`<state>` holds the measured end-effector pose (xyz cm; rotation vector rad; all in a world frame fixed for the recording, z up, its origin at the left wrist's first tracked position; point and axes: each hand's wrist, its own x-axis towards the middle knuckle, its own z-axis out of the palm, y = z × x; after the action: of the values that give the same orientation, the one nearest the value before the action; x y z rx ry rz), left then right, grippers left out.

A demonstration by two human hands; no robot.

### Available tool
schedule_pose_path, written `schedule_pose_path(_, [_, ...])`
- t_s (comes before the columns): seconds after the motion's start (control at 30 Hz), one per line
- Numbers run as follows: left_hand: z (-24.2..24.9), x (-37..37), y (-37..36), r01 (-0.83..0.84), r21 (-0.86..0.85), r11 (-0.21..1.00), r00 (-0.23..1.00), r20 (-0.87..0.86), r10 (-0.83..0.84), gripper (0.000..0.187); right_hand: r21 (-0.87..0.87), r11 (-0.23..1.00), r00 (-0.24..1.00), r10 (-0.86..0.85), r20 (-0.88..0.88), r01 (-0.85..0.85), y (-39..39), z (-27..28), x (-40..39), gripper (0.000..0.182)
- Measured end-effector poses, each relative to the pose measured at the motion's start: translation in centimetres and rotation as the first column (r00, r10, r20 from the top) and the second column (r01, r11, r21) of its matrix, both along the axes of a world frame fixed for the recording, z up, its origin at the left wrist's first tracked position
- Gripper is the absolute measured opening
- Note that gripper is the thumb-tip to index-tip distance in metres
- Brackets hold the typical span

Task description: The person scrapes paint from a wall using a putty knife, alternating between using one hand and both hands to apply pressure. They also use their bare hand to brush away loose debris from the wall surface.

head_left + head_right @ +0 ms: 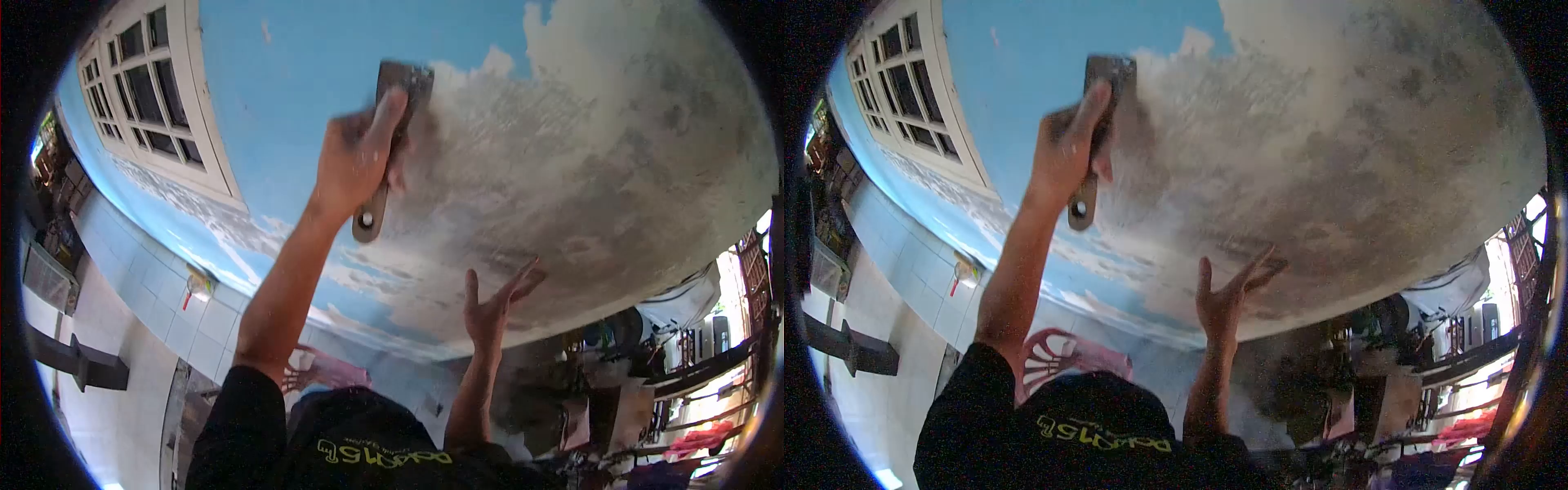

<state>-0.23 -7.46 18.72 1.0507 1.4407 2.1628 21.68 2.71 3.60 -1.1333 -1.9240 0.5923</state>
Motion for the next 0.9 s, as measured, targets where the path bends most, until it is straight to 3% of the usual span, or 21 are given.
schedule_pose_path(0.1, [-1.4,0.6,0.1,0.020,0.058,0.998,0.999,0.027,-0.022,0.052,0.020,0.999,0.998,-0.030,0.047,0.029,-0.5,-0.6,1.0,0.103])
schedule_pose_path(0.17, [-2.0,1.0,-0.1,-0.011,-0.080,0.997,0.998,0.055,0.015,0.054,0.046,0.997,0.996,-0.070,0.051,0.068,0.0,-0.3,0.3,0.102])
schedule_pose_path(0.33, [-0.2,0.3,-0.2,0.009,0.008,1.000,0.998,0.057,-0.009,0.056,0.022,0.993,0.986,-0.119,0.116,0.118,-0.4,-0.7,0.2,0.103])
schedule_pose_path(0.4, [-1.4,0.8,-0.2,-0.002,0.007,1.000,0.998,0.059,0.001,0.055,0.072,0.988,0.985,-0.146,0.097,0.139,0.0,-0.5,-0.2,0.104])
schedule_pose_path(0.57, [0.1,-0.4,-0.1,-0.029,-0.039,0.999,1.000,0.007,0.029,0.055,-0.005,0.997,0.996,-0.078,0.035,0.078,-0.5,0.1,-0.1,0.107])
schedule_pose_path(0.63, [1.5,-0.6,-0.4,0.013,0.031,0.999,1.000,-0.027,-0.012,0.055,-0.019,0.995,0.994,-0.095,0.046,0.096,-0.6,0.1,-0.4,0.107])
schedule_pose_path(0.7, [-0.1,-0.6,-0.3,0.016,0.068,0.998,0.999,-0.048,-0.013,0.056,-0.007,0.995,0.995,-0.099,0.015,0.099,-0.5,0.1,-0.6,0.107])
schedule_pose_path(0.77, [-1.8,0.1,-0.9,-0.031,-0.058,0.998,0.998,0.044,0.034,0.056,0.004,0.994,0.994,-0.110,0.011,0.110,-0.2,-0.2,-0.4,0.106])
schedule_pose_path(0.9, [-0.5,-1.3,-0.7,-0.044,-0.039,0.998,0.997,-0.065,0.041,0.057,0.059,0.986,0.982,-0.164,0.092,0.159,-0.2,-0.6,-0.6,0.106])
